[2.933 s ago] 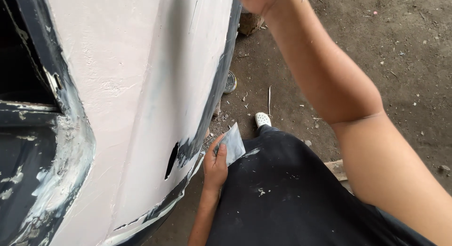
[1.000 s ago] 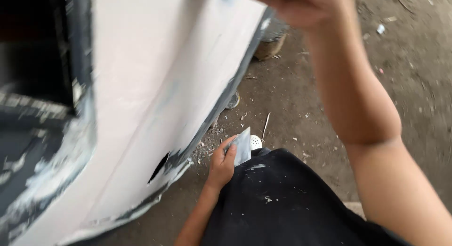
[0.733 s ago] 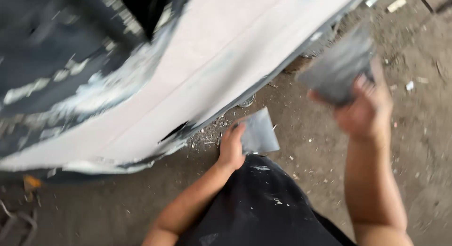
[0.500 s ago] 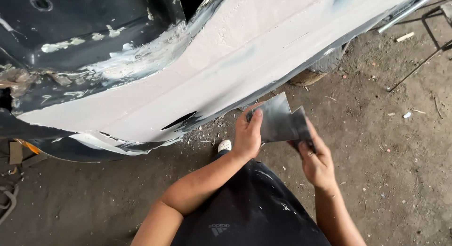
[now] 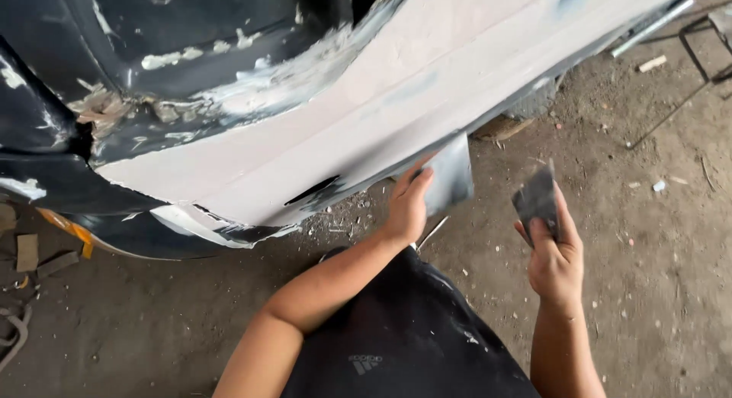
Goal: The person smooths a white filler patch on a car's front fender using a sanding block and a metal scraper. They switch between tools to refine the surface and remove excess material near the headlight and bumper area.
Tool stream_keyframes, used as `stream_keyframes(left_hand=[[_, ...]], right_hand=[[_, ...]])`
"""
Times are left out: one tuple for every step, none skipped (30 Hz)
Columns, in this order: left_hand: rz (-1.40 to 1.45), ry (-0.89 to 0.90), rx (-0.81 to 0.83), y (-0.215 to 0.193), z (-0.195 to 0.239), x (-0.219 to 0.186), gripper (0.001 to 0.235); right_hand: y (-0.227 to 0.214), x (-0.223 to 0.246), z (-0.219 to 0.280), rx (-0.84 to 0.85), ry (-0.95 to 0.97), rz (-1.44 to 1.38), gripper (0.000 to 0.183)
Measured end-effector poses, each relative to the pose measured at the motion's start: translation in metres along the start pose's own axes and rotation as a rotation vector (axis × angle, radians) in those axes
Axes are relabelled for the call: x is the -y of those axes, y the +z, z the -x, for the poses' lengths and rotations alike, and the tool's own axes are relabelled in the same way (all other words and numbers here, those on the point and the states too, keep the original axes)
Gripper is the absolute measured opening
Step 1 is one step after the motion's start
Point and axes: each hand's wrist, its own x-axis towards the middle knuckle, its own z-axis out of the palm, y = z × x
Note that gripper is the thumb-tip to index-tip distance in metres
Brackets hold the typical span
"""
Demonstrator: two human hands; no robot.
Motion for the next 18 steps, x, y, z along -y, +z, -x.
stream_keyframes(left_hand=[[-0.032,0.102,0.033,0.001,-0.007,-0.006,0.045],[-0.062,0.172,0.091,0.003,-0.008,-0.005,0.045],[-0.055,0.121,0.124,-0.004,-0.009,-0.006,0.045],[-0.153,0.118,0.133,-0.007,-0.011,-0.008,0.047],[-0.251,0.118,0.147,-0.009,-0.014,-0.010,0.048],[-0.245,0.091,0.189,-0.015,-0.009,-0.013,0.048],[-0.542,0.364,0.205,-0.022,-0.003,-0.018,0.046],[-0.829,0.662,0.211,-0.029,-0.001,-0.026,0.045],[-0.816,0.658,0.244,-0.031,0.007,-0.031,0.045],[-0.434,0.421,0.306,-0.035,0.014,-0.036,0.048],[-0.061,0.169,0.356,-0.039,0.021,-0.041,0.052],[-0.058,0.154,0.383,-0.045,0.029,-0.052,0.052],[-0.040,0.094,0.408,-0.052,0.038,-0.063,0.052],[-0.028,0.031,0.434,-0.060,0.046,-0.073,0.052],[-0.030,0.014,0.464,-0.084,0.052,-0.058,0.052],[0.097,-0.130,0.402,-0.109,0.056,-0.044,0.054],[0.218,-0.278,0.335,-0.132,0.060,-0.032,0.057],[0.199,-0.298,0.368,-0.146,0.069,-0.040,0.057]], right_hand=[[0.011,0.000,0.004,0.061,-0.072,0.130,0.056],[0.018,-0.002,0.019,0.087,-0.125,0.262,0.057],[0.036,0.001,0.030,0.032,-0.099,0.270,0.057],[0.054,0.008,0.041,0.046,-0.207,0.404,0.056],[0.072,0.015,0.050,0.065,-0.306,0.543,0.055],[0.087,0.013,0.061,0.017,-0.293,0.551,0.055],[0.105,0.011,0.073,0.026,-0.324,0.629,0.057],[0.123,0.011,0.080,0.049,-0.362,0.704,0.060],[0.139,0.004,0.089,0.016,-0.356,0.711,0.060],[0.156,-0.003,0.096,0.017,-0.366,0.690,0.058],[0.173,-0.011,0.103,0.019,-0.376,0.670,0.056],[0.183,-0.019,0.107,-0.013,-0.370,0.673,0.056],[0.192,-0.026,0.111,-0.045,-0.428,0.699,0.056],[0.203,-0.036,0.115,-0.079,-0.484,0.723,0.056],[0.210,-0.042,0.120,-0.114,-0.476,0.725,0.056],[0.218,-0.048,0.124,-0.133,-0.538,0.765,0.056],[0.225,-0.053,0.128,-0.153,-0.599,0.807,0.056],[0.237,-0.061,0.139,-0.196,-0.592,0.800,0.056]])
